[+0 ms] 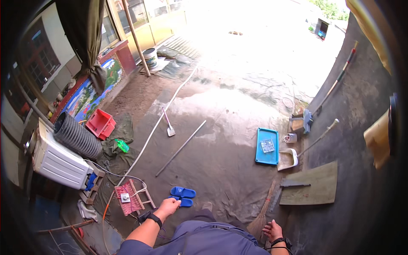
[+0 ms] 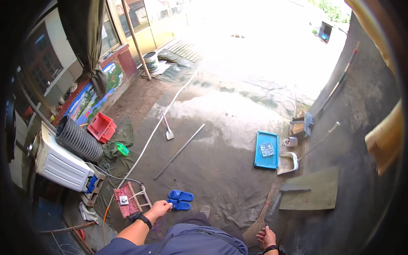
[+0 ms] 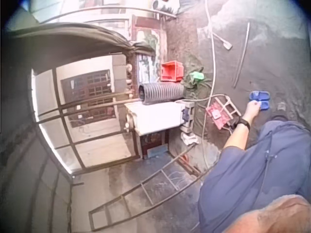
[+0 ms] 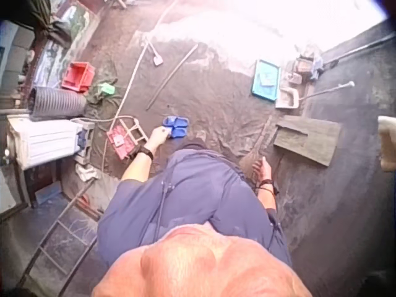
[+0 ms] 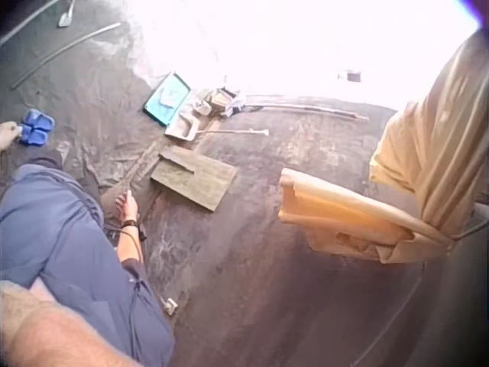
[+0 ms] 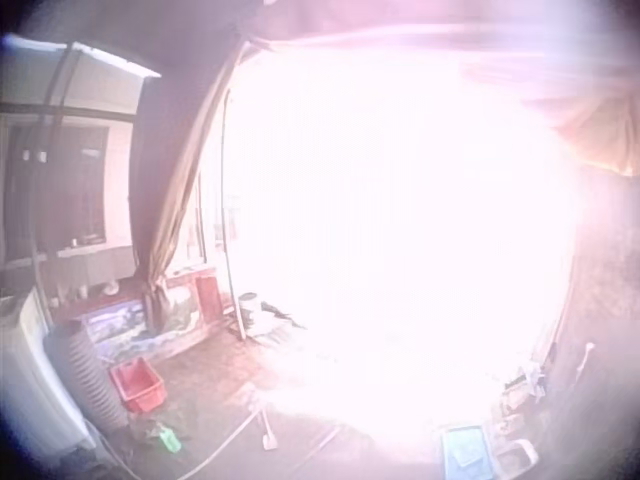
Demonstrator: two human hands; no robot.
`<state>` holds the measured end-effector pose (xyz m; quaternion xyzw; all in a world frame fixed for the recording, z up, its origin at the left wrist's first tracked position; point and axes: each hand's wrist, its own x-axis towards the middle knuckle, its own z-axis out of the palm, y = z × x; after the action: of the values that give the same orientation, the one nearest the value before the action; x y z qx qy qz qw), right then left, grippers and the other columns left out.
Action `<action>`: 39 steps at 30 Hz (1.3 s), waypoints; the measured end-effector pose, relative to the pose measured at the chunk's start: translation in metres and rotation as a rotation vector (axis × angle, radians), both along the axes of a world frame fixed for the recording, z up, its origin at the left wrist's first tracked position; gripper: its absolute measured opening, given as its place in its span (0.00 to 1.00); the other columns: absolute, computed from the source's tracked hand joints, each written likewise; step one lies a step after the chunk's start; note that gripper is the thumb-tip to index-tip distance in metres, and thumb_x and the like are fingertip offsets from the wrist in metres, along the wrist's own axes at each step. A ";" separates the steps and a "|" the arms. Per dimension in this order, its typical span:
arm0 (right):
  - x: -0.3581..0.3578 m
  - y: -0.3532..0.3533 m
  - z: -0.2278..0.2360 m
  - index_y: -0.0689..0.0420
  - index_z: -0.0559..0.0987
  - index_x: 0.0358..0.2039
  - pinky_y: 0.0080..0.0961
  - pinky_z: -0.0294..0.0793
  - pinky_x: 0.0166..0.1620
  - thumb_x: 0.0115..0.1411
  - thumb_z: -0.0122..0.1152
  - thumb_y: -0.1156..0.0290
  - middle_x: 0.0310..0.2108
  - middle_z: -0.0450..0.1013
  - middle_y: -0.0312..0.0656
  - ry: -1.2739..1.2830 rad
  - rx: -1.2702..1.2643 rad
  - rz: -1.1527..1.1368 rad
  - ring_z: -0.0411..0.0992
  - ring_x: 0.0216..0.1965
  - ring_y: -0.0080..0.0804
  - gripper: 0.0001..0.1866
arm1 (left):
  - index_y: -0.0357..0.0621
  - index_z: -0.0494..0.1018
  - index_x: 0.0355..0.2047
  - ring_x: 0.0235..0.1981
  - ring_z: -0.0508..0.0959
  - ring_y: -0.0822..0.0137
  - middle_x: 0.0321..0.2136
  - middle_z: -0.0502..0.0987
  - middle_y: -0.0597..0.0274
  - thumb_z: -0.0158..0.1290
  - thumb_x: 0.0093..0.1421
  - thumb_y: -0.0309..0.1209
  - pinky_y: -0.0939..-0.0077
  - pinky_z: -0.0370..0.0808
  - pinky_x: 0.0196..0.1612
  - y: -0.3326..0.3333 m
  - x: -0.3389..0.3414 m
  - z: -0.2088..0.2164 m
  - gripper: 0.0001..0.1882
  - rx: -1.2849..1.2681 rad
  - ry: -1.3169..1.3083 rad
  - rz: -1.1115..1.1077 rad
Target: The recorder moves a metal window frame, unplugs a fan, and then uses a cloth to wipe down a sliding glass door and its frame.
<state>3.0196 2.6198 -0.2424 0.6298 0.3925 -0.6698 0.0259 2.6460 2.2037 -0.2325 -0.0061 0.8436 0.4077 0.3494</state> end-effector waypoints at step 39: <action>-0.905 0.466 0.166 0.62 0.79 0.45 0.21 0.70 0.49 0.61 0.61 0.67 0.40 0.78 0.33 0.299 -0.232 1.238 0.72 0.40 0.20 0.15 | 0.39 0.75 0.48 0.34 0.74 0.79 0.34 0.78 0.67 0.56 0.61 0.37 0.84 0.72 0.39 0.515 -0.723 0.166 0.19 0.229 -0.569 -0.466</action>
<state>2.1145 3.0860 -0.0764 0.1799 0.6076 -0.6495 0.4202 1.9234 2.7189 -0.0668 0.1121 0.6407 0.3909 0.6512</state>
